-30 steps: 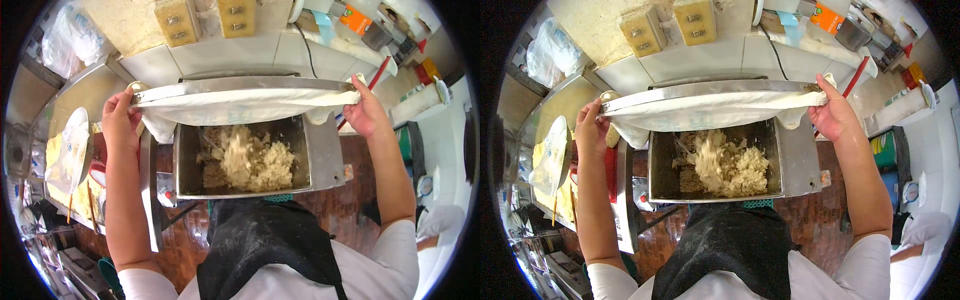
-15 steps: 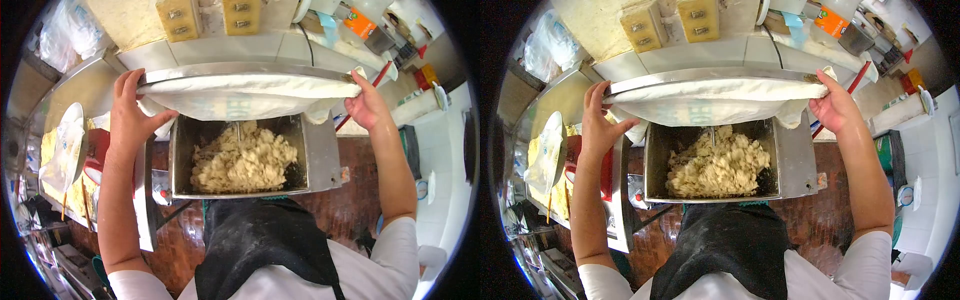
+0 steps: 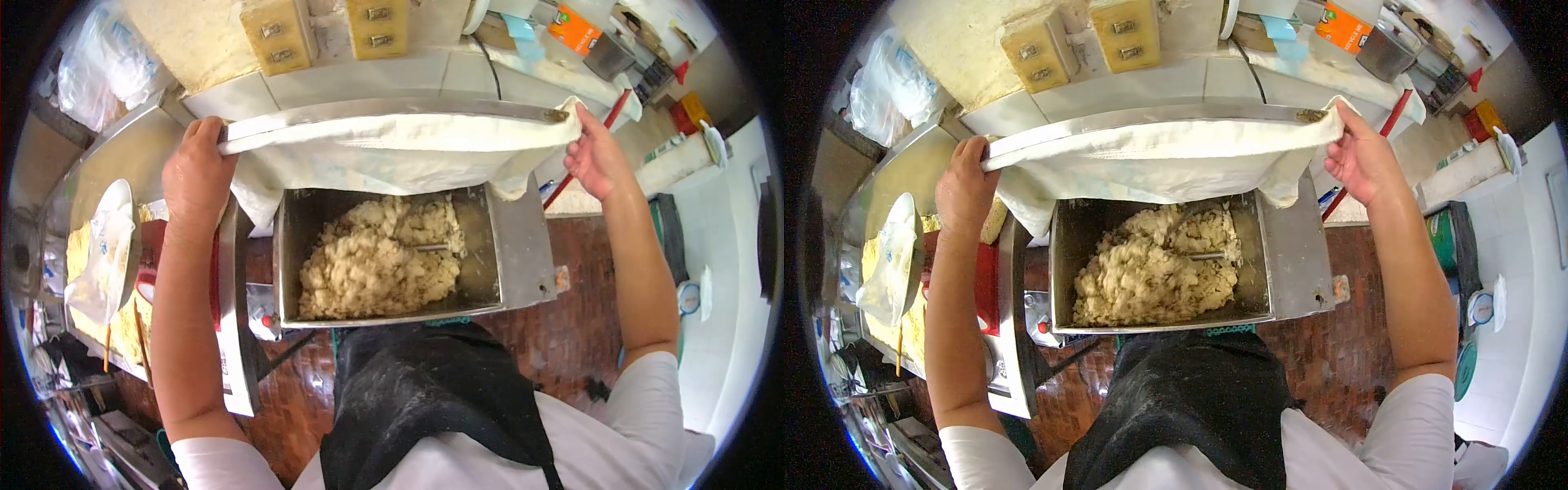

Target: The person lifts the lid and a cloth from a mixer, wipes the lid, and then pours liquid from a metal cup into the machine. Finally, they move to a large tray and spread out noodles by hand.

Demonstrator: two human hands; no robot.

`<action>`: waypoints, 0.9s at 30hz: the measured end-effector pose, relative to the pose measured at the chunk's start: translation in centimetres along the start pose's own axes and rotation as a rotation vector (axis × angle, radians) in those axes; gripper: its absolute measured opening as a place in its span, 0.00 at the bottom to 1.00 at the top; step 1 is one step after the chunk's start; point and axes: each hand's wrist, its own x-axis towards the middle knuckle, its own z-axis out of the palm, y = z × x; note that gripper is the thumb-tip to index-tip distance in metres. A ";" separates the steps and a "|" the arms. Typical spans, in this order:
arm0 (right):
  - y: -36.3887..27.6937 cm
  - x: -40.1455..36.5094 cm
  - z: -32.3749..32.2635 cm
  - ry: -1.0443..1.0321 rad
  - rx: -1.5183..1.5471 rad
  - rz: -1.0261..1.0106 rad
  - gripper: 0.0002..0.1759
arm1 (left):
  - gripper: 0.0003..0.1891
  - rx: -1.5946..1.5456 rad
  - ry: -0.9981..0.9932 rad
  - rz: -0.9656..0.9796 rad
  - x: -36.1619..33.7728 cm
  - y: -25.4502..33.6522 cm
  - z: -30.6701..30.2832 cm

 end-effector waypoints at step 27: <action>11.8 3.0 -1.1 0.310 -1.000 -0.566 0.18 | 0.11 -0.072 -0.245 0.031 2.8 -0.3 -0.8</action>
